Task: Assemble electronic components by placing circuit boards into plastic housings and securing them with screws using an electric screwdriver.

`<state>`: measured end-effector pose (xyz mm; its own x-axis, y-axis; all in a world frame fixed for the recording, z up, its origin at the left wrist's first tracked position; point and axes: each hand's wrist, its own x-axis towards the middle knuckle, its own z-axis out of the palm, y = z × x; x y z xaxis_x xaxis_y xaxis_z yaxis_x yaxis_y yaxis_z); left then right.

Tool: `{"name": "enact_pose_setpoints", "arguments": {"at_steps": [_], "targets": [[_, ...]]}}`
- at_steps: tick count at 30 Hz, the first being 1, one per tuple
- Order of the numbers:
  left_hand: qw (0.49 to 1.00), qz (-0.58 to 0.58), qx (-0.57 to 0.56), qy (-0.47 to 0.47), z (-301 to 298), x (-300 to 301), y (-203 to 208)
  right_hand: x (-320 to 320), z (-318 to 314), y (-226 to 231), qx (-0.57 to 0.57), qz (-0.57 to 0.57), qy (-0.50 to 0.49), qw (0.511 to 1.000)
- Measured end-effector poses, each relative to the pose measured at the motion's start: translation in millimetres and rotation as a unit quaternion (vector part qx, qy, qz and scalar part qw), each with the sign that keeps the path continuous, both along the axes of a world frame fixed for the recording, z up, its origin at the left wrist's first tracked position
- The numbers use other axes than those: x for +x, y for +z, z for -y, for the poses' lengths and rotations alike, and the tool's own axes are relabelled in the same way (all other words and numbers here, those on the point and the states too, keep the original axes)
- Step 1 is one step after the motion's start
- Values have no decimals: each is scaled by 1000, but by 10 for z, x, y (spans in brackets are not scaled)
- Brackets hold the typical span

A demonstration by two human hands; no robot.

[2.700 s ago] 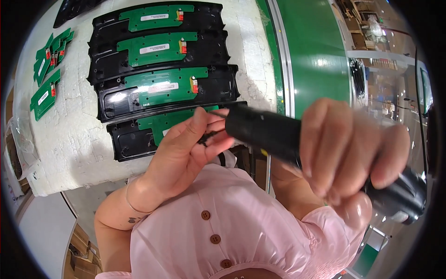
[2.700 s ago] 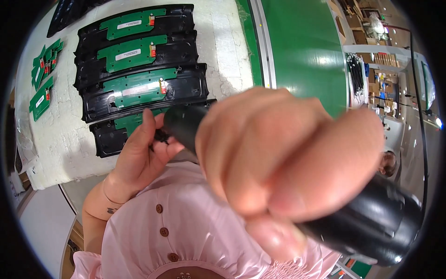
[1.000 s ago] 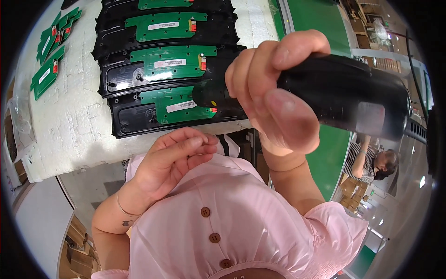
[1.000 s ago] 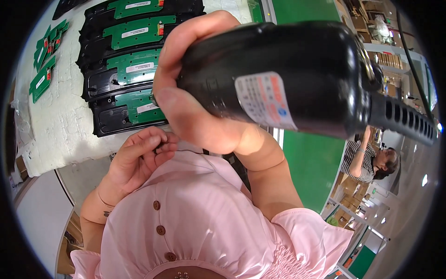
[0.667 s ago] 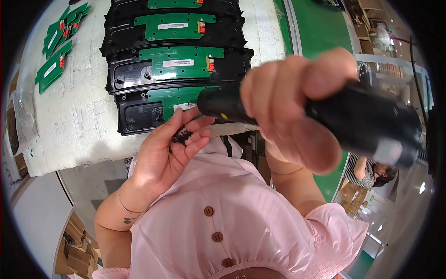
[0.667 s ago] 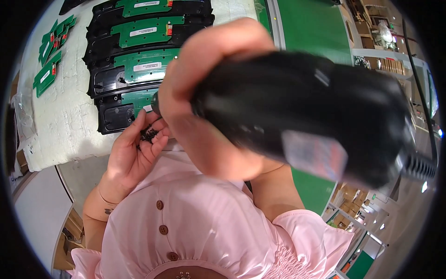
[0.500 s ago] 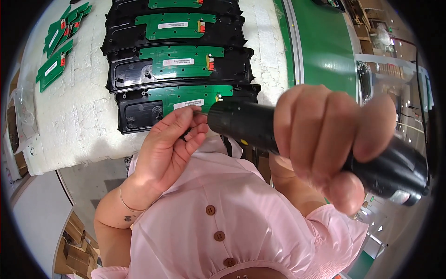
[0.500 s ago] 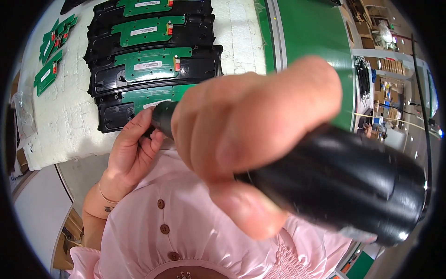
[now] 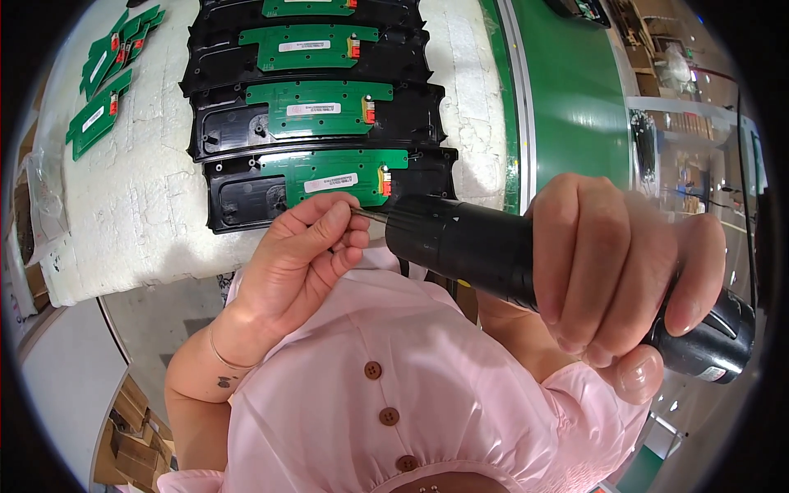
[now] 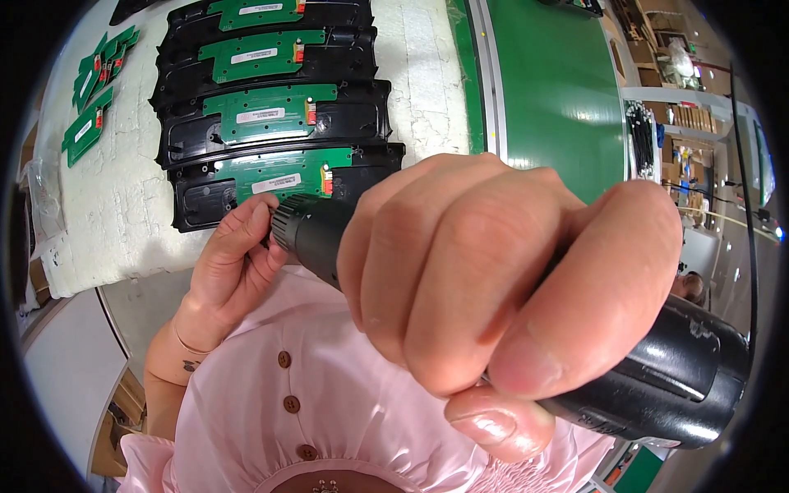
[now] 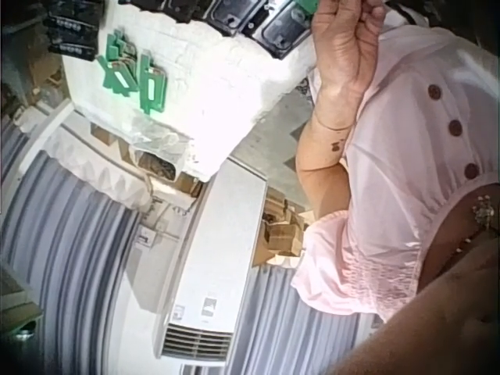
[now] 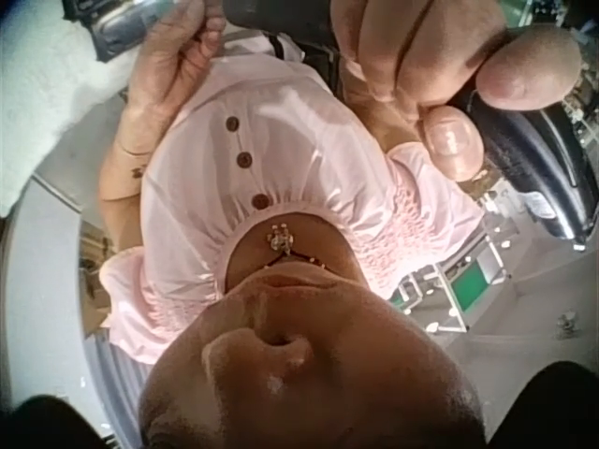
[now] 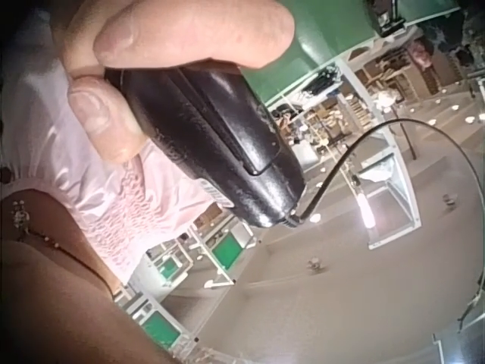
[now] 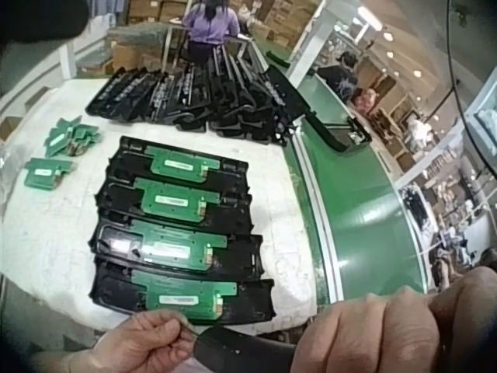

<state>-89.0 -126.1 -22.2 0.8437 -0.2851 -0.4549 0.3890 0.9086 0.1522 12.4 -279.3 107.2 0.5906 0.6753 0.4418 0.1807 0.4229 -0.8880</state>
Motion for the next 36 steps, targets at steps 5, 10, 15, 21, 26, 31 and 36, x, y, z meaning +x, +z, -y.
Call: {"name": "enact_pose_setpoints", "arguments": {"at_steps": [5, 10, 15, 21, 26, 31, 36], "targets": [[997, 30, -61, -30, -7, -2, -50, 24, 30, -13, -27, -12, 5, 1000], [994, 21, -100, -27, 104, 8, -28, 41, 12, -239, 100, -8, 27, 995], [1000, 18, -5, -10, 67, 82, 3, -9, 47, -226, 65, 8, -50, 997], [999, 7, -41, 6, 58, 69, -57, 37, 96, -146, 140, -2, 2, 990], [999, 23, -40, 10, 98, 82, -29, 45, 75, -149, 128, -9, 18, 992], [998, 63, -29, -6, 85, 96, -87, 31, 74, -161, 147, -24, 15, 989], [999, 39, 1, -28, 92, 98, -69, 5, 45, -198, 172, -6, 27, 985]]}}
